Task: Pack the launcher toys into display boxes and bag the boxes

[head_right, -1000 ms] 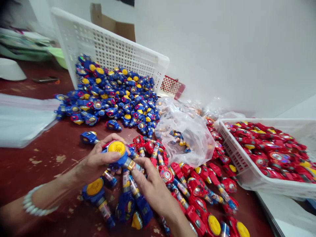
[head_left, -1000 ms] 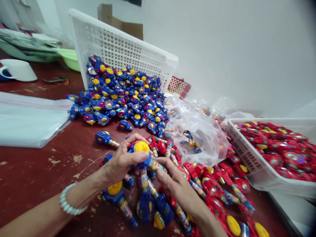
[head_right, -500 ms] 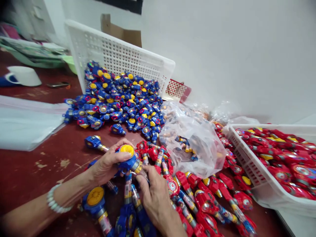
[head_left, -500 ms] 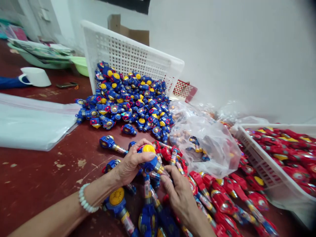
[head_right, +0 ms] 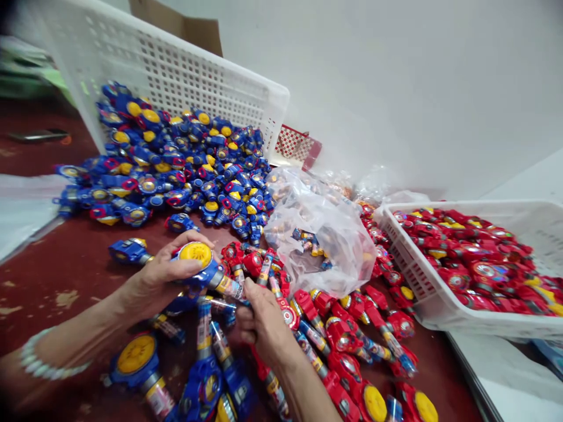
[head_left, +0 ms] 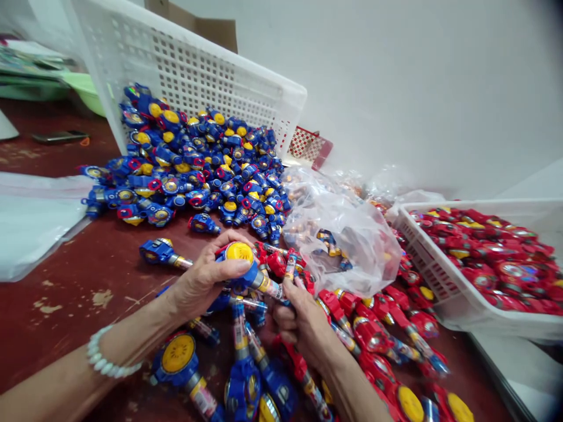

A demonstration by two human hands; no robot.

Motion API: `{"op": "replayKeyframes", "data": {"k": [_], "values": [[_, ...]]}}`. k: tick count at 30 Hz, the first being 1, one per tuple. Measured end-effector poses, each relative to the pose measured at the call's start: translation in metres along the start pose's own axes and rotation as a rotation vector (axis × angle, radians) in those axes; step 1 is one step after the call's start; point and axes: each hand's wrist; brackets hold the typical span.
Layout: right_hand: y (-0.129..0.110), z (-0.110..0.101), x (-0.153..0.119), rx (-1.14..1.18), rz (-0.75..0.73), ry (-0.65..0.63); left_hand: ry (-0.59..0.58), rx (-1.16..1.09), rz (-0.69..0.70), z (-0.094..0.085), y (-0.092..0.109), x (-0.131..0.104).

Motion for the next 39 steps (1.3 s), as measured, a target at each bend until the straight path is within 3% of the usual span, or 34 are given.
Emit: {"op": "replayKeyframes", "data": {"k": [2,6,11,16,19,22,25,29,32,35,39], "values": [[-0.003,-0.001,-0.002,-0.028,0.012,-0.039,0.010,0.014,0.000,0.002,0.001,0.001],[-0.010,-0.002,-0.002,-0.419,-0.212,0.109,0.035,-0.031,-0.050,0.002,0.000,0.005],[-0.010,-0.003,0.005,0.029,0.012,-0.083,0.011,-0.005,-0.014,-0.002,-0.001,0.008],[-0.016,-0.006,0.005,-0.360,-0.194,0.044,0.066,-0.012,-0.047,-0.003,0.001,0.011],[-0.012,-0.007,0.010,-0.206,-0.158,0.004,0.059,0.007,-0.066,-0.002,-0.001,0.012],[-0.007,-0.013,0.019,-0.168,-0.157,0.002,0.036,0.177,-0.063,-0.007,0.001,0.017],[-0.009,-0.025,0.028,-0.516,-0.265,0.112,0.090,0.584,0.030,-0.028,0.015,0.031],[-0.021,-0.060,0.033,-1.044,-0.376,0.315,0.324,1.235,0.053,-0.081,0.043,0.050],[-0.031,-0.110,0.030,-1.165,-0.266,0.486,0.310,1.585,-0.087,-0.126,0.047,0.054],[-0.035,-0.165,0.022,-1.293,-0.048,0.519,0.280,1.457,-0.132,-0.155,0.032,0.054],[-0.033,-0.212,0.012,-1.507,0.301,0.350,0.273,1.101,-0.067,-0.165,0.014,0.061]]}}
Point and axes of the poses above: each hand's wrist, its own x-axis towards the middle knuckle, its own z-axis out of the palm, y = z × x, and after that the axes turned 11 degrees about -y, right-handed
